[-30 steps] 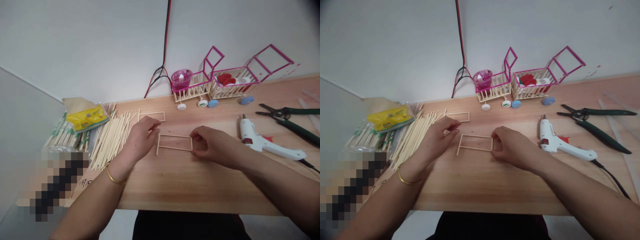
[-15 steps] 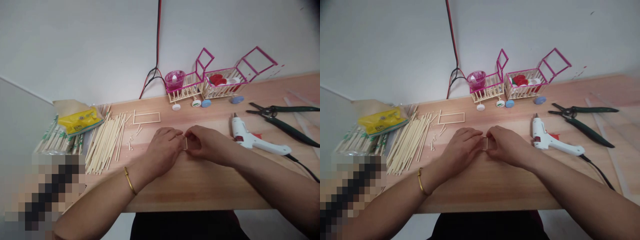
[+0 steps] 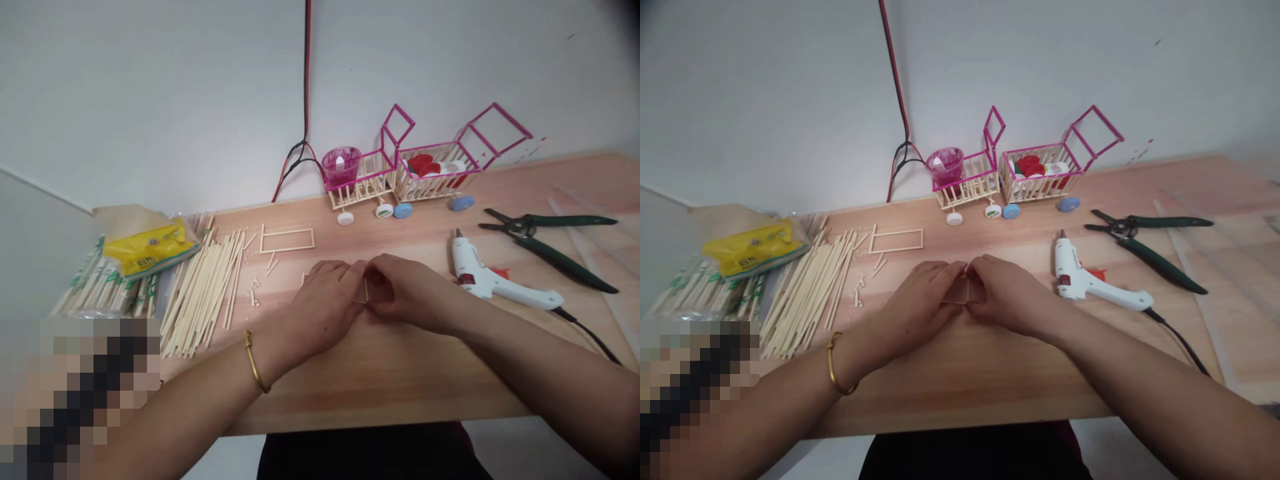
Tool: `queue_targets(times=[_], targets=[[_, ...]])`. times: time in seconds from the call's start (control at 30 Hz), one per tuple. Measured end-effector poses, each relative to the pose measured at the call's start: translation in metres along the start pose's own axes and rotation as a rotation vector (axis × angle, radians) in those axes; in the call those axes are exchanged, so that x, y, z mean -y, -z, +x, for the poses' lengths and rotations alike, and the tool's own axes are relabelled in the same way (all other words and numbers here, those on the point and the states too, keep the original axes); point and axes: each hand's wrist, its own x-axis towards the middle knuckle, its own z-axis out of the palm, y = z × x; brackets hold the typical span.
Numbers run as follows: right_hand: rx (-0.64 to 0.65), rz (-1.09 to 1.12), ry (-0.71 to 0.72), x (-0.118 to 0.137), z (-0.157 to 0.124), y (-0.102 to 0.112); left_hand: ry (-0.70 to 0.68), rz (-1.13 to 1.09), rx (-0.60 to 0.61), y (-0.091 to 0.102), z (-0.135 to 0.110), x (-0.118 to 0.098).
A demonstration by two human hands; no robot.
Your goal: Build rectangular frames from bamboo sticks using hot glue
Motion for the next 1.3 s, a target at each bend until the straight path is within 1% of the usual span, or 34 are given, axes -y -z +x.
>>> queue_targets(times=[0.13, 0.3, 0.5, 0.8, 0.97, 1.1, 1.3], targets=[[-0.011, -0.004, 0.015, 0.0, 0.0, 0.0, 0.034, 0.026, -0.036, -0.005, 0.002, -0.003], [-0.006, -0.001, 0.027, -0.001, 0.0, 0.0, 0.03, 0.011, -0.063, -0.01, 0.002, 0.0], [0.011, 0.009, 0.024, -0.001, -0.001, 0.001, 0.039, -0.042, -0.056, -0.008, 0.003, 0.003], [0.065, 0.088, 0.001, -0.003, 0.0, 0.007, 0.048, -0.037, -0.055, -0.007, 0.004, 0.005], [0.055, 0.13, 0.01, -0.009, -0.002, 0.008, 0.061, -0.018, -0.04, -0.007, 0.005, 0.005], [0.043, 0.175, 0.01, -0.015, -0.002, 0.008, 0.06, -0.02, -0.05, -0.008, 0.004, 0.006], [0.017, 0.164, 0.044, -0.017, -0.002, 0.009, 0.062, -0.03, -0.054, -0.008, 0.004, 0.006]])
